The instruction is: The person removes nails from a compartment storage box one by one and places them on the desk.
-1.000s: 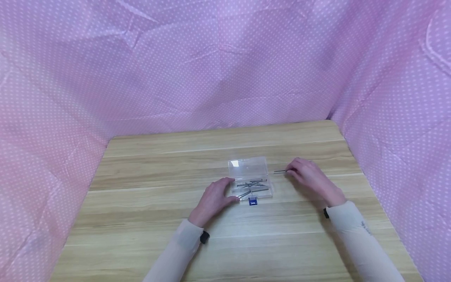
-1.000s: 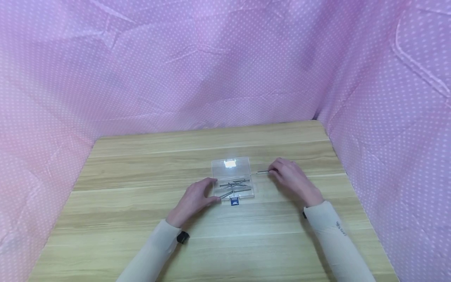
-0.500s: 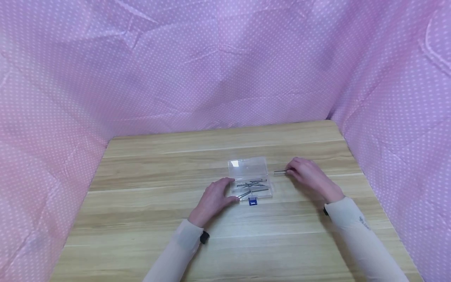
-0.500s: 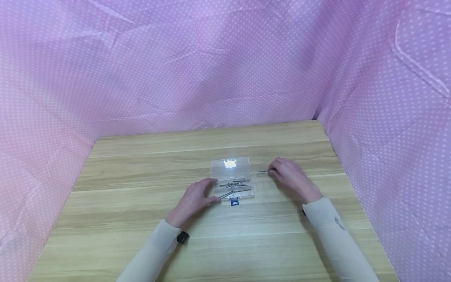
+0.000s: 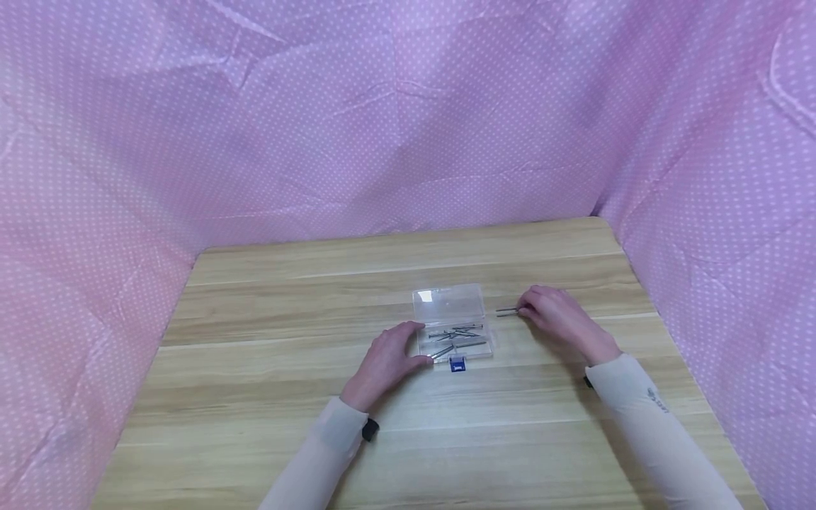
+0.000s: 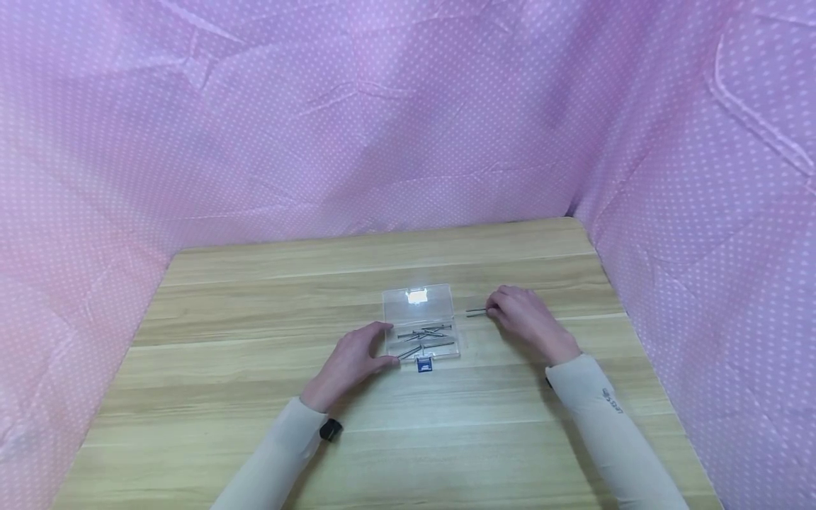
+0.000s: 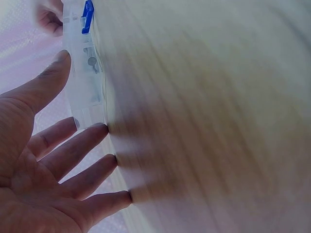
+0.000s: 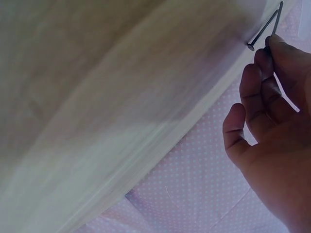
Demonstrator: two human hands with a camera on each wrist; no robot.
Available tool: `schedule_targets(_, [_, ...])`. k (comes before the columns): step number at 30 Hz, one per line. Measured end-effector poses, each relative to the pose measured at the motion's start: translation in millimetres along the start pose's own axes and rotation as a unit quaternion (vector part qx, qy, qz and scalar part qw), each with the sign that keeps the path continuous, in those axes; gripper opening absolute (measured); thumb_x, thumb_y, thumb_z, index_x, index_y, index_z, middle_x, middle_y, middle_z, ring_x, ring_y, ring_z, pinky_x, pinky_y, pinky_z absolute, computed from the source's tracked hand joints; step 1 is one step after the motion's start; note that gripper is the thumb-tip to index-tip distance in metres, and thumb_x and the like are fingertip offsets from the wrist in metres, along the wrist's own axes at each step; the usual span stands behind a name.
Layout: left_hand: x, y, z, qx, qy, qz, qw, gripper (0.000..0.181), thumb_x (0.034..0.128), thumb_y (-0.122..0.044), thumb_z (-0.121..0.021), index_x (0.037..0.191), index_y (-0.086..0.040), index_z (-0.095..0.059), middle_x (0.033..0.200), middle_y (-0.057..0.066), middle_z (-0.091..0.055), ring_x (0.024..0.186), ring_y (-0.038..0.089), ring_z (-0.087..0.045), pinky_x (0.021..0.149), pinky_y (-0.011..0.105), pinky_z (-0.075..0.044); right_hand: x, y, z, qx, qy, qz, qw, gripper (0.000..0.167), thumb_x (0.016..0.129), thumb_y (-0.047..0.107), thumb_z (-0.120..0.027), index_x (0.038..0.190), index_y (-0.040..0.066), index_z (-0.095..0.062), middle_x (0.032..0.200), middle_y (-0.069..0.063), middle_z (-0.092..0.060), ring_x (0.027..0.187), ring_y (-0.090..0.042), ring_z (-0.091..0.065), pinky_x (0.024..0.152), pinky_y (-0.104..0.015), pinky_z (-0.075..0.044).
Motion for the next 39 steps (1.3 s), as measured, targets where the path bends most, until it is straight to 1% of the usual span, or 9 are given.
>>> schedule_targets(8, [1.0,0.0,-0.5,-0.001,-0.001,0.001,1.0000,0.068,0.0837,-0.036,-0.087,0.140,-0.008,-0.061,0.136,0.010,-0.066,0.123,0.032,-0.062,0.105,0.052,-0.047,1.1,-1.8,-3.2,-0.013,0.012,-0.008,0.9998,0.007,0.093,0.009,-0.075,0.099,0.005,-0.075,0.098,-0.006,-0.072,0.097,-0.033,-0.068,0.088,-0.056,-0.053])
schedule_targets(21, [1.3,1.3,0.7,0.000,-0.005,-0.011,0.9999,0.067,0.0836,-0.035,-0.087,0.138,-0.007,-0.062,0.133,0.010,-0.068,0.121,0.031,-0.063,0.104,0.051,-0.049,1.2,-2.4,-3.2,-0.013,0.007,-0.011,0.9998,0.005,0.093,0.007,-0.076,0.097,0.008,-0.076,0.098,-0.006,-0.072,0.096,-0.031,-0.068,0.085,-0.055,-0.054])
schedule_targets(23, [1.4,1.7,0.8,0.001,-0.004,-0.010,0.9999,0.067,0.0836,-0.035,-0.087,0.138,-0.007,-0.061,0.133,0.010,-0.067,0.121,0.031,-0.063,0.104,0.051,-0.049,1.3,-2.1,-2.7,-0.012,0.006,-0.011,0.9999,0.005,0.092,0.008,-0.076,0.097,0.008,-0.076,0.098,-0.005,-0.072,0.096,-0.031,-0.068,0.085,-0.055,-0.053])
schedule_targets(29, [1.4,0.4,1.7,-0.003,-0.001,-0.004,1.0000,0.067,0.0838,-0.035,-0.087,0.139,-0.007,-0.061,0.135,0.010,-0.066,0.123,0.032,-0.062,0.105,0.052,-0.048,-0.7,-1.2,2.3,0.001,-0.009,-0.011,0.9999,0.007,0.091,0.005,-0.076,0.098,0.006,-0.076,0.097,-0.007,-0.072,0.094,-0.031,-0.069,0.088,-0.054,-0.055])
schedule_targets(37, [1.6,0.6,0.8,0.000,-0.001,-0.006,1.0000,0.066,0.0840,-0.034,-0.087,0.139,-0.007,-0.061,0.134,0.011,-0.066,0.123,0.032,-0.062,0.105,0.051,-0.048,-4.9,1.6,8.3,0.007,-0.019,-0.020,0.9996,0.008,0.093,0.006,-0.075,0.101,0.005,-0.075,0.100,-0.011,-0.073,0.095,-0.031,-0.069,0.090,-0.053,-0.056])
schedule_targets(39, [1.4,0.6,0.4,0.000,-0.001,-0.006,1.0000,0.067,0.0838,-0.034,-0.087,0.139,-0.007,-0.061,0.134,0.011,-0.067,0.122,0.032,-0.062,0.105,0.051,-0.049,-6.1,4.2,9.0,0.010,-0.027,-0.017,0.9994,0.008,0.092,0.006,-0.075,0.101,0.005,-0.075,0.100,-0.011,-0.073,0.094,-0.031,-0.069,0.089,-0.053,-0.056])
Point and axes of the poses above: each hand's wrist, its own x-axis towards the middle knuckle, its own z-axis out of the back of the hand, y = z × x, the point moved 1 cm from there along x, towards the middle knuckle
